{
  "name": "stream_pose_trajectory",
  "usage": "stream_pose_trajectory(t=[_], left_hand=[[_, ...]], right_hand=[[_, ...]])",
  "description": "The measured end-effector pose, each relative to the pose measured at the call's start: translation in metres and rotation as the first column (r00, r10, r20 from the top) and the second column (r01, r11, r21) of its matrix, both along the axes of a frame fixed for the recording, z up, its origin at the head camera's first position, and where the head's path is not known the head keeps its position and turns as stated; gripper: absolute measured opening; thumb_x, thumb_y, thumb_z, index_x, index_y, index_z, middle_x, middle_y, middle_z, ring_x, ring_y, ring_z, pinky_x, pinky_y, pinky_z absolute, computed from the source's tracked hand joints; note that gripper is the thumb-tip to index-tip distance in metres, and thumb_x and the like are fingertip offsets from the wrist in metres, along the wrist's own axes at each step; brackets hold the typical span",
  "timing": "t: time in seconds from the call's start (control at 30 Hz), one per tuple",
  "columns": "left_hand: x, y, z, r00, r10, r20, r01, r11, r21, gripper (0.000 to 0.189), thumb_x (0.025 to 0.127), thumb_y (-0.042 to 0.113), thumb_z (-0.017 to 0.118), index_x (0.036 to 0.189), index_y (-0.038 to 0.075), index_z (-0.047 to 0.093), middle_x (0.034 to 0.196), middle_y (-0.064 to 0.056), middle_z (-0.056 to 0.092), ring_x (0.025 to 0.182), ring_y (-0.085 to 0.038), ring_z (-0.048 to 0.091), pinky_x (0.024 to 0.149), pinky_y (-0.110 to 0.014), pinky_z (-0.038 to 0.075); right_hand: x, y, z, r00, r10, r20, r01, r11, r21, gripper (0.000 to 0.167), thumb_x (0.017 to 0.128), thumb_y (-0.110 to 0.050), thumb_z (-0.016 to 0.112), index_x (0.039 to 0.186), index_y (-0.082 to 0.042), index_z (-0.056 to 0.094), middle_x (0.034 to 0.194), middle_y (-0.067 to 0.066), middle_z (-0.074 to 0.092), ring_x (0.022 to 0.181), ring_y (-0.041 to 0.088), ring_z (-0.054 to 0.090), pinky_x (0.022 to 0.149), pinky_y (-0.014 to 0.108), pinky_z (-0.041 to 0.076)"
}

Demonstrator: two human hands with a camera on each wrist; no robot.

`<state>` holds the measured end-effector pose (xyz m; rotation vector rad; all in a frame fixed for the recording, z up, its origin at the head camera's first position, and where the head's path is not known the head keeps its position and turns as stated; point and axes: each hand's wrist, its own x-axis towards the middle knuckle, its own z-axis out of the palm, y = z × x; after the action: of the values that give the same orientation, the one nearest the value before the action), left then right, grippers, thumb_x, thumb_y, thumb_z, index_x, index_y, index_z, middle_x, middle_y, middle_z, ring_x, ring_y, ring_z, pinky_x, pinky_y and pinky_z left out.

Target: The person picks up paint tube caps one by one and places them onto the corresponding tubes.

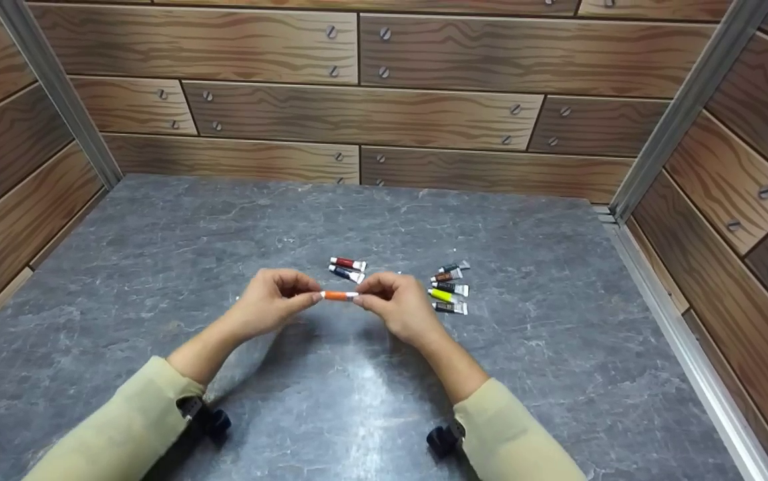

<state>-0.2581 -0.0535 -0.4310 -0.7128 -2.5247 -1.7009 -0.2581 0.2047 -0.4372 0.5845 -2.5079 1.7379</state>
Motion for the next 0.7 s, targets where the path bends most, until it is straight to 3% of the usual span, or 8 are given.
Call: stream_pose_trajectory(t=[0.3,0.7], left_hand=[[-0.032,-0.002,0.009,0.999,0.008,0.051,-0.005,0.998,-0.062,0.006,0.097,0.008,0.077,0.1,0.004,0.08,0.09,-0.002,0.075,0.08,-0.011,0.063,0.07,-0.025,0.052],[-0.059,0.0,-0.004,0.994,0.041,0.099,-0.027,0.989,-0.143,0.005,0.097,0.009,0.078,0.099,0.006,0.08,0.091,0.0,0.075,0.082,-0.012,0.063,0.073,-0.027,0.051]], right_hand=[[-0.026,-0.006,0.007,0.999,-0.05,-0.017,0.051,0.994,0.099,0.011,0.091,-0.009,0.085,0.101,-0.004,0.082,0.092,0.007,0.077,0.076,0.012,0.062,0.066,0.021,0.049],[-0.054,-0.01,-0.004,0.994,-0.106,0.01,0.101,0.969,0.226,0.009,0.089,-0.009,0.085,0.097,-0.005,0.082,0.088,0.0,0.075,0.077,0.012,0.06,0.068,0.022,0.047]])
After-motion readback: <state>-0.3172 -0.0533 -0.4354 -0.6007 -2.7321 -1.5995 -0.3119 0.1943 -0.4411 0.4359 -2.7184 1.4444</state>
